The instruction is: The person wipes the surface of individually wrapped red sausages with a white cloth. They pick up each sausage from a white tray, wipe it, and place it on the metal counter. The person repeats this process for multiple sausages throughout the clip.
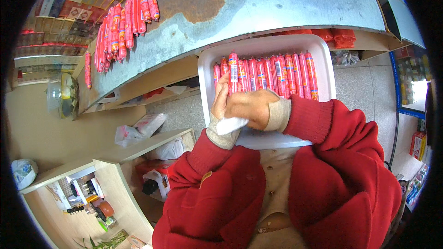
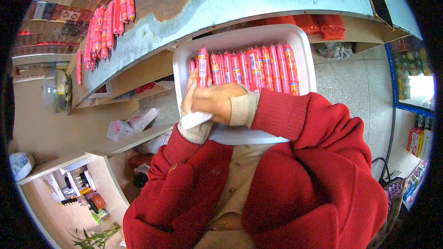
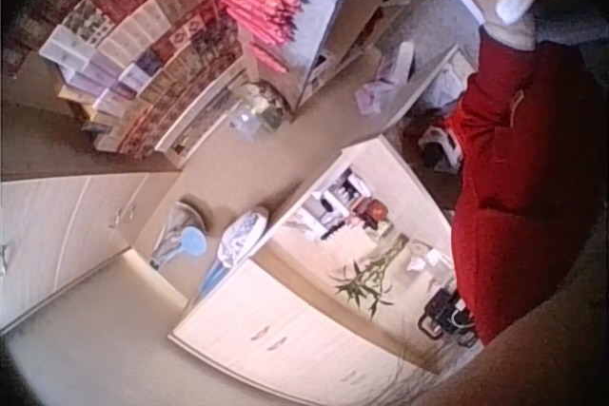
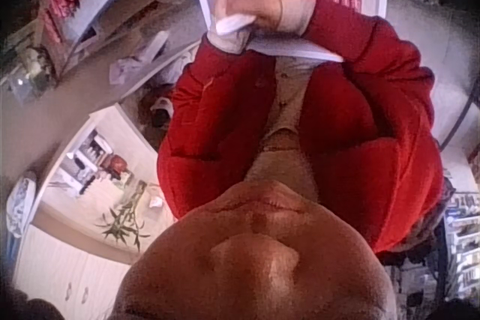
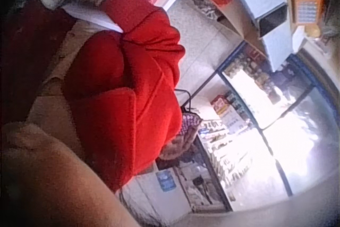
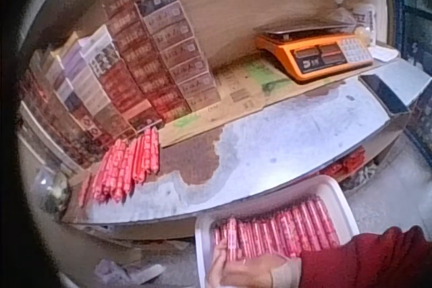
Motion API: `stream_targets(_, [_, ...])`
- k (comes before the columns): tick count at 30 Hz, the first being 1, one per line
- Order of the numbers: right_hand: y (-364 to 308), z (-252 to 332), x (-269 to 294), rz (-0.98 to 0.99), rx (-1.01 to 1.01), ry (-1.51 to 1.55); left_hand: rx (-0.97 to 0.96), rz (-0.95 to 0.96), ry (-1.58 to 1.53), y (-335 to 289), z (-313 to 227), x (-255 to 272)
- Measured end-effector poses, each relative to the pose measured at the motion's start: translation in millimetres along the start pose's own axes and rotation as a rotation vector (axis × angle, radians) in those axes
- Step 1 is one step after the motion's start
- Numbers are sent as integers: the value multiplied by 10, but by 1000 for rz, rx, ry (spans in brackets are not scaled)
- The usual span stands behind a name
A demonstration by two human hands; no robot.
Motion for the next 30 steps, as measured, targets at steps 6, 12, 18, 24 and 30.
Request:
stream_targets(6, [18,-98,212,-186,2,35,-75,169,252,15,12,-22])
stream_targets(12, [4,-399,673,-570,-119,-67,176,200,-278,-63,68,-188])
stream_targets(18, [34,-106,214,-220,-29,36,13,0,-52,-43,-50,-71])
stream_targets(24, [13,-53,87,-94,-23,-109,11,-31,-1,-36,-12,-55])
stream_targets(30, [-8,-405,600,-502,-152,-105,145,107,-108,-32,14,-198])
Point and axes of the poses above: each hand's wrist, its own y-axis towards the middle knuckle, its own x-axis out of the back of the hand, z = x × y, the point moved 6 cm from there along y, towards the middle knuckle, and after that the axes turned 7 degrees about y, right-handed, at the moved point
